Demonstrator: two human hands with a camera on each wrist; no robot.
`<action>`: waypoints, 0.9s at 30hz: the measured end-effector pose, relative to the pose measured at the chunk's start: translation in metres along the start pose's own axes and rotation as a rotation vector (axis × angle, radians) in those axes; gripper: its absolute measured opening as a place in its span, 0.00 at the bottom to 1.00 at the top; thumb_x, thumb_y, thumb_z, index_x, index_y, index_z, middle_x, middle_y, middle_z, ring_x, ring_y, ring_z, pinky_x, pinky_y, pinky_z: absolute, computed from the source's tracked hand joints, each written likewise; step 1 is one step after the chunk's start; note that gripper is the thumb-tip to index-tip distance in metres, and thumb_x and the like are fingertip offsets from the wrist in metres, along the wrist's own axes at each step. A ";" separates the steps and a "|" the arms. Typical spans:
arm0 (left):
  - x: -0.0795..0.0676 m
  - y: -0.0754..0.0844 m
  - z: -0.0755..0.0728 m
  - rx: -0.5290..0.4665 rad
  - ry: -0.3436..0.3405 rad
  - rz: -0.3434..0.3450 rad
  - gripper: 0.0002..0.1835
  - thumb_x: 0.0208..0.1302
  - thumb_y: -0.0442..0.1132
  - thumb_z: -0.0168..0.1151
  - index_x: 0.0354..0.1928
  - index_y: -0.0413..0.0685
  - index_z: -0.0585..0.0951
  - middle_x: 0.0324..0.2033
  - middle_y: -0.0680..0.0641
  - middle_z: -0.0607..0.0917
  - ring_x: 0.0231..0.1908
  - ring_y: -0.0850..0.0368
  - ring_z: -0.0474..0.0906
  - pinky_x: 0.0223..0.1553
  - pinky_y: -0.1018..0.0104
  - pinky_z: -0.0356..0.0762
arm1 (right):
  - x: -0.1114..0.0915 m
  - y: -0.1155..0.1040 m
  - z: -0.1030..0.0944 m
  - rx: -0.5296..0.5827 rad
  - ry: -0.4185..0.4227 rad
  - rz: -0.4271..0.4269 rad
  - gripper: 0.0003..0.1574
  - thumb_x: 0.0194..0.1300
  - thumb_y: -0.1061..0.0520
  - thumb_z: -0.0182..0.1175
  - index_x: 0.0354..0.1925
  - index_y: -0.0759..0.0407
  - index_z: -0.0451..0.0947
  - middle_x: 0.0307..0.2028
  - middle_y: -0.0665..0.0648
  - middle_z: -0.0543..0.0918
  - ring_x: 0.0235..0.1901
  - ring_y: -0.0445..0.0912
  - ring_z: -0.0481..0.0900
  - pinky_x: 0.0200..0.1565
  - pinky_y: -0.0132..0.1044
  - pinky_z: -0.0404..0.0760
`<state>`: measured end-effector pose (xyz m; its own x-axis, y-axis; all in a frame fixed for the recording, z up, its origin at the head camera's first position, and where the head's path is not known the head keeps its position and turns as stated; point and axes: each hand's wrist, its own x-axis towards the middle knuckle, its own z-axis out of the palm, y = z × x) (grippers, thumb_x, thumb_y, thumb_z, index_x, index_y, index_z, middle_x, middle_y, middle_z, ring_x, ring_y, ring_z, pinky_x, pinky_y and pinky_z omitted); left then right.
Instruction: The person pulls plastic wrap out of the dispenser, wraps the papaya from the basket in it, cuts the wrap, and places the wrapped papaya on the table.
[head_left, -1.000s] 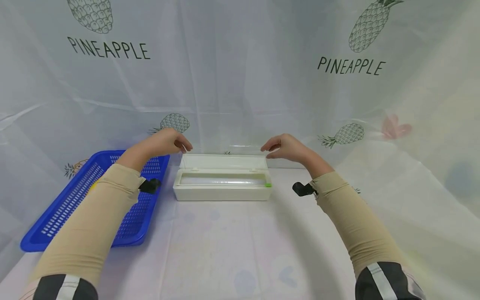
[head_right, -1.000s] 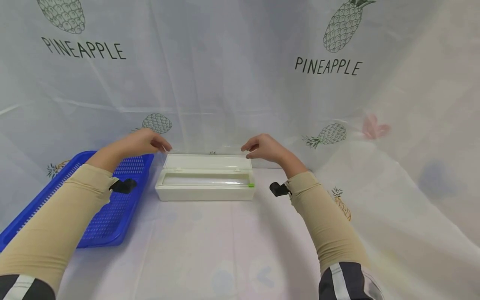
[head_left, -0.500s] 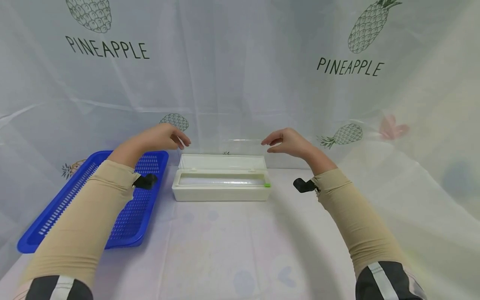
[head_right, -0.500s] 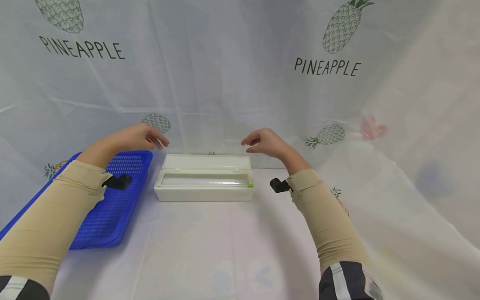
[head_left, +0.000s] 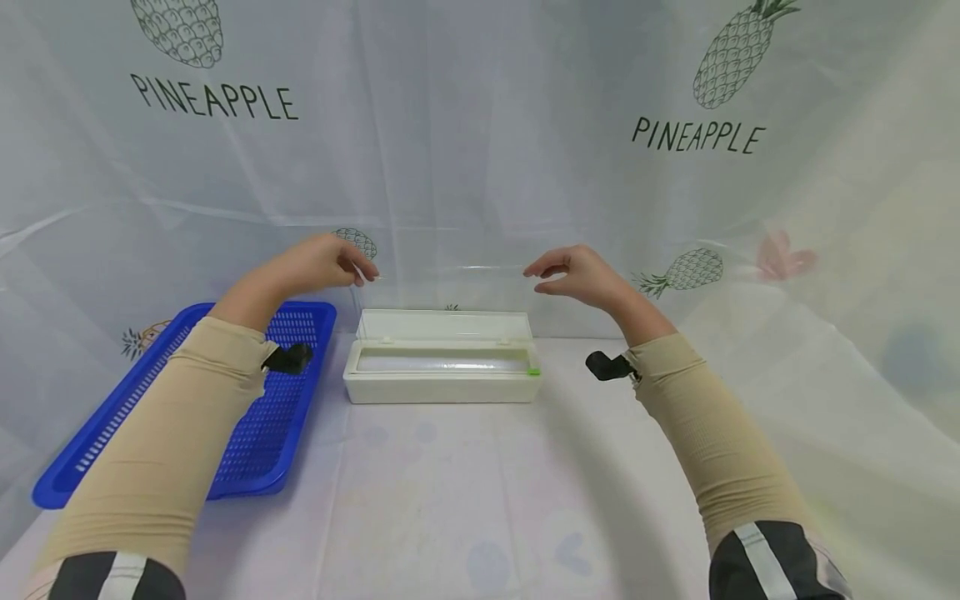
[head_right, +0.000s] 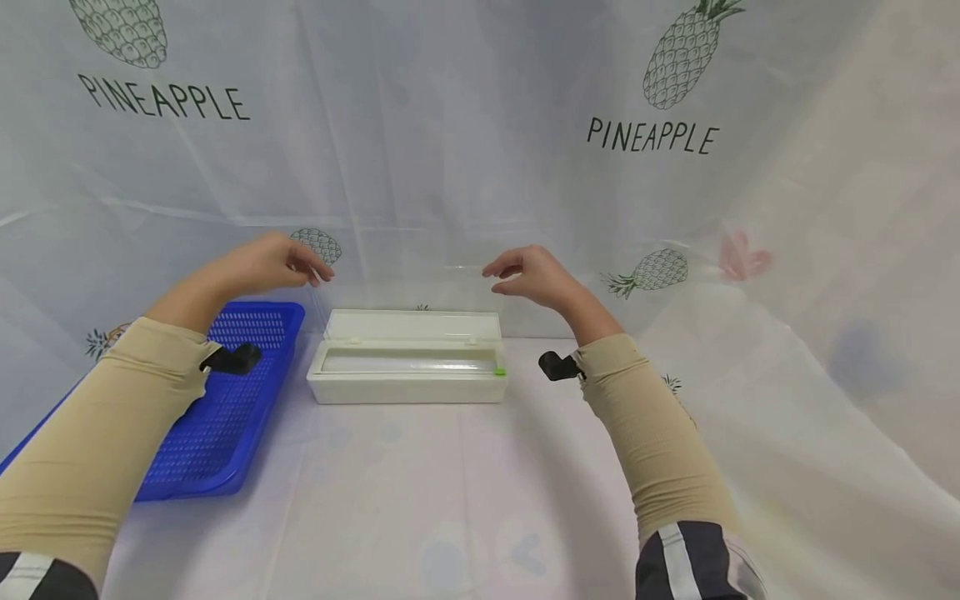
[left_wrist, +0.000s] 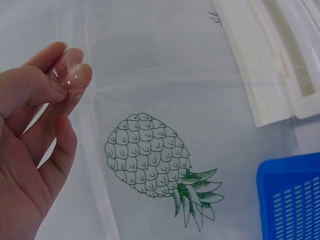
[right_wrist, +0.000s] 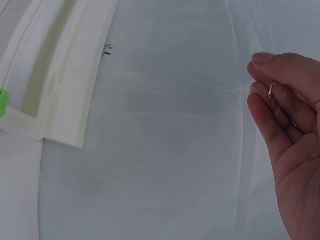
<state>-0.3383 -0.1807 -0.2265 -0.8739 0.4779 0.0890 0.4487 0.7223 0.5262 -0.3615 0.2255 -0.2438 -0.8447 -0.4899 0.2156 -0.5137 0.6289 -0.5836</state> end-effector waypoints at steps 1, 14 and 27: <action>0.000 0.001 -0.001 -0.002 0.007 -0.004 0.19 0.61 0.21 0.50 0.48 0.37 0.84 0.44 0.40 0.85 0.45 0.45 0.81 0.52 0.46 0.76 | 0.001 0.000 0.000 0.001 0.008 -0.002 0.16 0.61 0.64 0.67 0.49 0.59 0.83 0.50 0.58 0.83 0.50 0.49 0.79 0.51 0.45 0.79; -0.002 0.004 -0.014 0.041 0.068 0.022 0.20 0.64 0.22 0.50 0.51 0.42 0.85 0.47 0.39 0.84 0.46 0.45 0.79 0.35 0.57 0.77 | 0.004 -0.008 -0.010 -0.015 0.078 -0.065 0.18 0.60 0.65 0.67 0.50 0.59 0.83 0.51 0.56 0.82 0.51 0.49 0.77 0.53 0.44 0.77; -0.004 0.015 -0.022 0.062 0.153 0.016 0.19 0.64 0.24 0.51 0.52 0.41 0.84 0.49 0.39 0.84 0.48 0.45 0.78 0.34 0.63 0.73 | 0.004 -0.016 -0.020 -0.002 0.133 -0.071 0.20 0.60 0.65 0.67 0.52 0.59 0.82 0.52 0.55 0.81 0.55 0.51 0.75 0.55 0.44 0.76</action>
<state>-0.3323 -0.1828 -0.2002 -0.8825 0.4118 0.2271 0.4696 0.7466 0.4712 -0.3597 0.2253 -0.2173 -0.8186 -0.4488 0.3586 -0.5732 0.5971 -0.5612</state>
